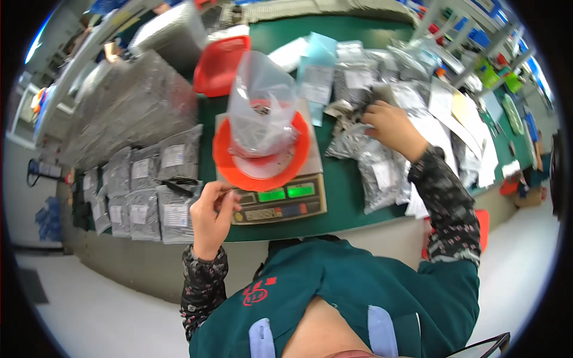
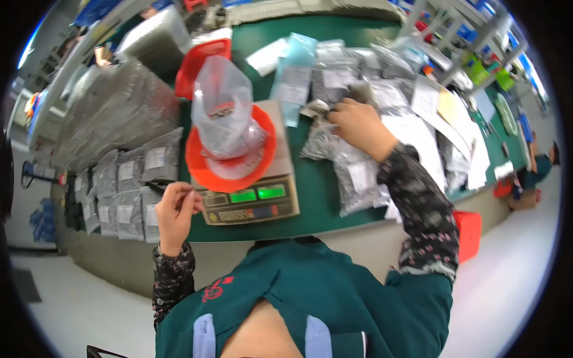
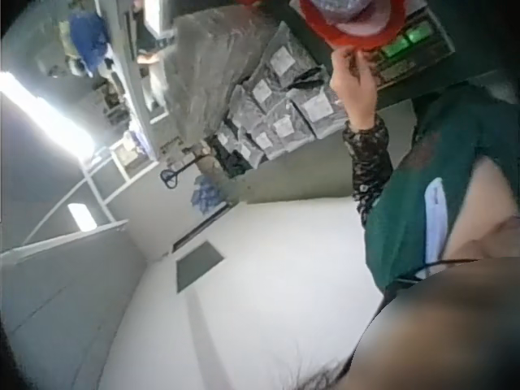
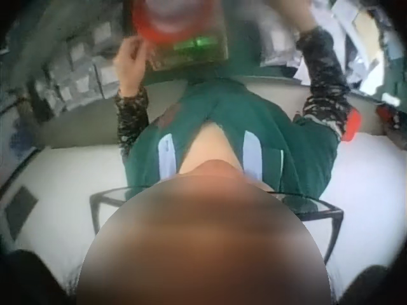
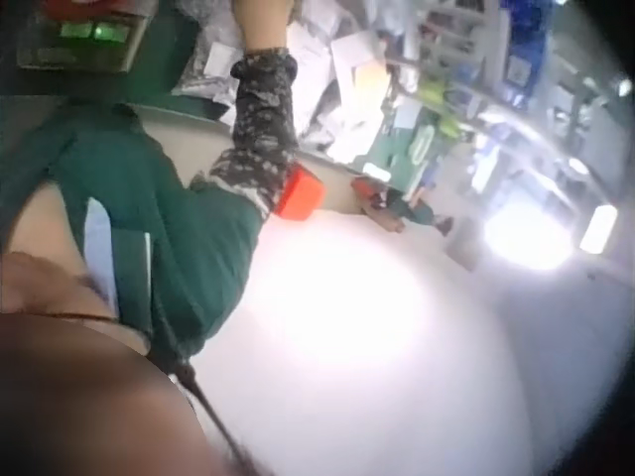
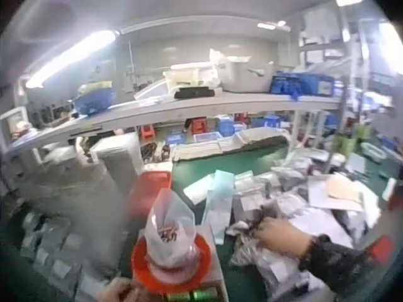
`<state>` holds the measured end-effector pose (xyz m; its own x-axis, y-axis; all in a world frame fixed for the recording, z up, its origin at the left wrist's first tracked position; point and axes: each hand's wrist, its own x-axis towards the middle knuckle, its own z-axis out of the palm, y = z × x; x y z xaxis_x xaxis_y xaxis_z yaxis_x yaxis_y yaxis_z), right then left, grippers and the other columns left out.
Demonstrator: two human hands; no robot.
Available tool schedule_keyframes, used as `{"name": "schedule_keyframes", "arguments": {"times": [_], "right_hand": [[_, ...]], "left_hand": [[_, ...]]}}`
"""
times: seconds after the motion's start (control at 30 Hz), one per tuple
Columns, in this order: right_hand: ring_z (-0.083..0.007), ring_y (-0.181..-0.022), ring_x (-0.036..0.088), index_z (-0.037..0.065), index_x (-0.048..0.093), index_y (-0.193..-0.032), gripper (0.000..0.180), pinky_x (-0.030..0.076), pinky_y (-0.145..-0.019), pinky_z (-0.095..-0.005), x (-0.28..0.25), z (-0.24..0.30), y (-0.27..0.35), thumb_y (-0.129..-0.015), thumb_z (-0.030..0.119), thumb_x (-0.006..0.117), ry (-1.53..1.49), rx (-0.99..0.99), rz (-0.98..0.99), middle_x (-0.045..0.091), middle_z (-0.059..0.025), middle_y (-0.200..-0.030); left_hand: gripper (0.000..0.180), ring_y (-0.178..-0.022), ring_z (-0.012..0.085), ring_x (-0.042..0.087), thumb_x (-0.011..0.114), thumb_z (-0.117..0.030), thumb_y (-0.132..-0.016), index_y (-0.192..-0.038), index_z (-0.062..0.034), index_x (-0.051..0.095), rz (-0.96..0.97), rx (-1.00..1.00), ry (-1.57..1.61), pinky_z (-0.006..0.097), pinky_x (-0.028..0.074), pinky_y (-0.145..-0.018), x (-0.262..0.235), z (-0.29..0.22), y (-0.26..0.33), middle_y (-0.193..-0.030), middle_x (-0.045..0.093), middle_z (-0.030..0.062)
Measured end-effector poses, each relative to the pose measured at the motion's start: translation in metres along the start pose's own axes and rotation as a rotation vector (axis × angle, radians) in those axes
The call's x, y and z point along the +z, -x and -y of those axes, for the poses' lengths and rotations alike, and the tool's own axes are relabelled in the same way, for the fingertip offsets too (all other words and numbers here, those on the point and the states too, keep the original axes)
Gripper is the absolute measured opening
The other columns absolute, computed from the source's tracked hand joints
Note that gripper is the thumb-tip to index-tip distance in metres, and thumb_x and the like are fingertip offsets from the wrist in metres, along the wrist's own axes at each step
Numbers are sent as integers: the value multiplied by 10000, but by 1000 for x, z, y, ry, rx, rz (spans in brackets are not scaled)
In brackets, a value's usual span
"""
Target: Weighing specific quantities of small metal parts on an electronic scale and sealing them into plastic bags using a stapler.
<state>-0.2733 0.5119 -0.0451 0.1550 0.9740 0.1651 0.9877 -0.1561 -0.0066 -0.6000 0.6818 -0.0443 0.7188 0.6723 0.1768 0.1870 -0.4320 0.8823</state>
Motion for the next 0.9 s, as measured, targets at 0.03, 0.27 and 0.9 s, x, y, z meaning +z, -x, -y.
{"name": "schedule_keyframes", "arguments": {"times": [0.03, 0.27, 0.9], "right_hand": [[-234, -777, 516, 73, 569, -789, 170, 434, -636, -353, -5, 1, 1, -641, 131, 628, -58, 4, -107, 533, -57, -769], [-249, -652, 563, 141, 481, -1132, 495, 448, -621, -359, -56, 44, -42, -659, 98, 621, -390, 12, -5, 569, -86, -711], [-279, -554, 497, 1, 548, -632, 217, 385, -505, -341, -85, 88, -153, -700, 189, 631, -130, -430, -283, 501, -122, -608]], "left_hand": [[99, -553, 90, 548, 460, -4, -825, -918, 10, 488, -33, 5, -25, 190, 432, -504, -3, -3, -12, -678, 572, 61], [492, -705, 217, 578, 515, 0, -723, -1185, -153, 439, 133, 484, -703, 301, 470, -570, -25, -58, -110, -900, 548, 92], [200, -633, 290, 573, 563, -305, -734, -727, -110, 605, 123, 480, -1073, 389, 441, -578, -92, -37, -132, -635, 588, 98]]}}
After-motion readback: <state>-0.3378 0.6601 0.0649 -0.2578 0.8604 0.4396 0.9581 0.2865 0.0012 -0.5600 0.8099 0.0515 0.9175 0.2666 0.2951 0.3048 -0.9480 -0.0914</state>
